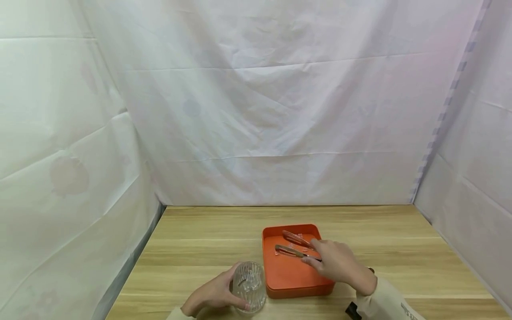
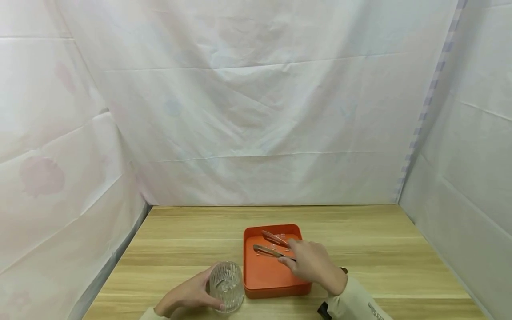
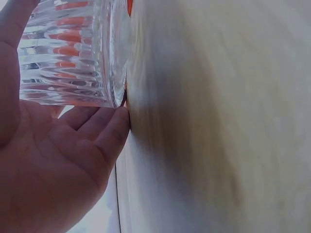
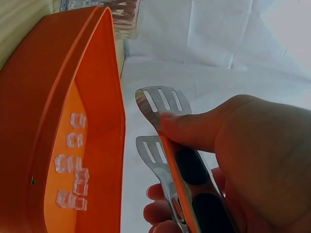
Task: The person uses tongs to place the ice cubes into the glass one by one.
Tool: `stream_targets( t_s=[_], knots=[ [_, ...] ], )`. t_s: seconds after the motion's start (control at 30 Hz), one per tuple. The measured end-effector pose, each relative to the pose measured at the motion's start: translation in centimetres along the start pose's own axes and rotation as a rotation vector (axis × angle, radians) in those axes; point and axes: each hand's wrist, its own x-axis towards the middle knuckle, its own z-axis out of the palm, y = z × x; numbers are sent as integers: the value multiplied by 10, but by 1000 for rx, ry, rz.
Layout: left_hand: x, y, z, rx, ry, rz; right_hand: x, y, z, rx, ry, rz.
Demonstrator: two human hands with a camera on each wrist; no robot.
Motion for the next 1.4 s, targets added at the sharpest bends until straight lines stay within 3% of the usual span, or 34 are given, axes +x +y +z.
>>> stream_targets(
  t_s=[0.37,0.67,0.9,1.13,1.4],
  knots=[
    [0,7,6,-34,83,-21,6,8,2,-48,-11,46],
    [2,6,16,-83,176,33,17,7,8,-100,-94,65],
    [4,10,10,-76,147,46,24,3,11,-114,-163,109],
    [6,11,7,-16,123,44,29,3,15,-127,-158,108],
    [8,8,5,-56,95,71,33,5,19,-138,-154,97]
  ],
)
